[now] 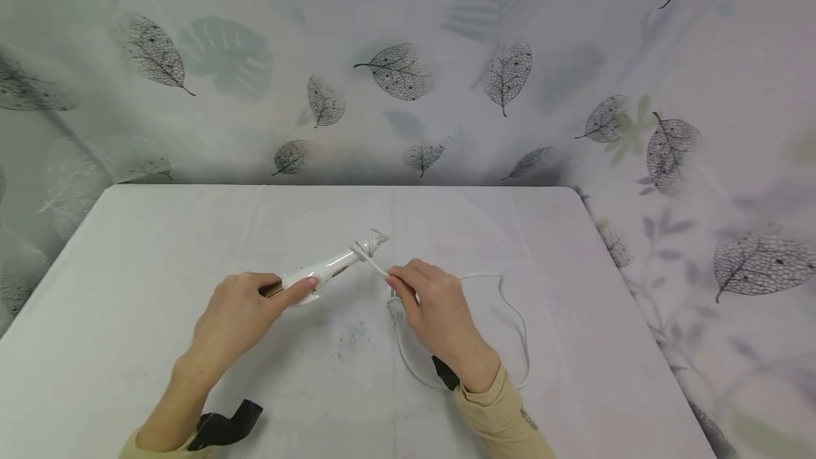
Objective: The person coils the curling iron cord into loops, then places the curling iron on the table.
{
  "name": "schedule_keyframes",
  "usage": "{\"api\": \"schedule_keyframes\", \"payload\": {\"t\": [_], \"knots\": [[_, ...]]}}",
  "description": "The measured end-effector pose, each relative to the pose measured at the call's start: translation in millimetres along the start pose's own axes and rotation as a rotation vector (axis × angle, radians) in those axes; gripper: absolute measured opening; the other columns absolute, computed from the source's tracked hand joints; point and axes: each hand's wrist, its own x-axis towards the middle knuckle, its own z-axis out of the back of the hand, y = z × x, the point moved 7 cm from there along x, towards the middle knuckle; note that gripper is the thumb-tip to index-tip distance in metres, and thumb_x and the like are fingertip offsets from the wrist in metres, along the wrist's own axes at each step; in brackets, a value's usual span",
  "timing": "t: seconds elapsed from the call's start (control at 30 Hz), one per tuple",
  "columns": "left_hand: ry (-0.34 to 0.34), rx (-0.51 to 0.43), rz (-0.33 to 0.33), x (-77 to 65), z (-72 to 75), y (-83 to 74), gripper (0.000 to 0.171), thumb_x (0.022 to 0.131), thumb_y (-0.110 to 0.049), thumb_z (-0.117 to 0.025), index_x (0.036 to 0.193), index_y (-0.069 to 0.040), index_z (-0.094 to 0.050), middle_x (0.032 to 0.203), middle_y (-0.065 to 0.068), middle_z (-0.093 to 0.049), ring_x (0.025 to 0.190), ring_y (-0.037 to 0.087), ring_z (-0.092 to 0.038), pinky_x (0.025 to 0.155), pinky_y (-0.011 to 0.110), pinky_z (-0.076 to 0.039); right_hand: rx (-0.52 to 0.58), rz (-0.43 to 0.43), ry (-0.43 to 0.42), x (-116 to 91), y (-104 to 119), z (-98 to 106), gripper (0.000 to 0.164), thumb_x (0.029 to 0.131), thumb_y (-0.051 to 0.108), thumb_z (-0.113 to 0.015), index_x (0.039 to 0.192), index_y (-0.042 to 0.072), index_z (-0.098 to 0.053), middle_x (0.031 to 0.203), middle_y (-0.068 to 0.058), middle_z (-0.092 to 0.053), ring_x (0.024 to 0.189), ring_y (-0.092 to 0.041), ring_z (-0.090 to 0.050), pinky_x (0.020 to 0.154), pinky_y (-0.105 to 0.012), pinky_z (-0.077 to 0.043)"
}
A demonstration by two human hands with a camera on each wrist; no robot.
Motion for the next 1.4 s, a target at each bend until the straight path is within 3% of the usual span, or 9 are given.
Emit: {"api": "schedule_keyframes", "payload": {"t": [0.27, 0.43, 0.63, 0.9, 1.1, 1.4], "knots": [[-0.039, -0.018, -0.029, 0.9, 3.7, 0.2, 0.073, 0.079, -0.087, -0.047, 0.063, -0.016, -0.054, 0.058, -0.003, -0.036, 0.053, 0.012, -0.035, 0.045, 0.027, -0.025, -0.115, -0.106, -0.103, 0.5, -6.3, 8.2, 0.012, 0.079, 0.002, -0.082, 0.088, 0.005, -0.074, 0.077, -0.002, -0.071, 0.069, -0.012, -0.067, 0.06, -0.028, -0.053], [-0.075, -0.036, -0.06, 2.7, 5.1, 1.5, 0.071, 0.081, -0.084, -0.05, 0.062, -0.016, -0.053, 0.057, -0.005, -0.036, 0.051, 0.011, -0.033, 0.045, 0.025, -0.023, -0.144, -0.124, -0.109, -0.8, -9.5, 7.0, 0.011, 0.079, 0.003, -0.082, 0.088, 0.004, -0.076, 0.077, -0.003, -0.071, 0.067, -0.014, -0.064, 0.058, -0.028, -0.05], [-0.113, -0.077, -0.087, 1.5, 9.5, -1.9, 0.067, 0.082, -0.08, -0.054, 0.061, -0.017, -0.052, 0.057, -0.006, -0.034, 0.052, 0.01, -0.03, 0.045, 0.024, -0.021, -0.073, -0.082, -0.079, -0.9, -10.1, 5.9, 0.014, 0.076, -0.001, -0.083, 0.088, 0.003, -0.077, 0.076, -0.002, -0.068, 0.06, -0.008, -0.052, 0.055, -0.018, -0.041], [-0.084, -0.129, -0.107, -3.4, 8.2, -9.1, 0.061, 0.083, -0.076, -0.06, 0.065, -0.017, -0.058, 0.058, -0.006, -0.04, 0.052, 0.009, -0.033, 0.045, 0.024, -0.022, 0.061, -0.108, -0.012, -1.9, -15.2, 5.8, 0.019, 0.072, -0.006, -0.082, 0.09, 0.0, -0.078, 0.08, -0.002, -0.071, 0.067, -0.011, -0.064, 0.062, -0.017, -0.048], [-0.077, -0.167, -0.197, -7.5, 2.8, -15.6, 0.062, 0.084, -0.069, -0.064, 0.059, -0.018, -0.041, 0.056, -0.01, -0.024, 0.051, 0.005, -0.022, 0.046, 0.022, -0.018, 0.072, -0.179, 0.046, -5.6, -21.4, -1.6, 0.016, 0.072, -0.003, -0.083, 0.087, 0.001, -0.079, 0.078, 0.0, -0.071, 0.065, -0.009, -0.063, 0.059, -0.02, -0.049], [-0.054, -0.156, -0.357, -11.5, -3.1, -26.4, 0.054, 0.087, -0.058, -0.07, 0.06, -0.021, -0.042, 0.056, -0.015, -0.023, 0.051, 0.0, -0.022, 0.048, 0.021, -0.019, 0.083, -0.169, 0.055, -7.5, -25.4, -1.7, 0.014, 0.071, -0.007, -0.082, 0.083, 0.0, -0.078, 0.078, -0.003, -0.07, 0.067, -0.012, -0.066, 0.061, -0.023, -0.053]]}}
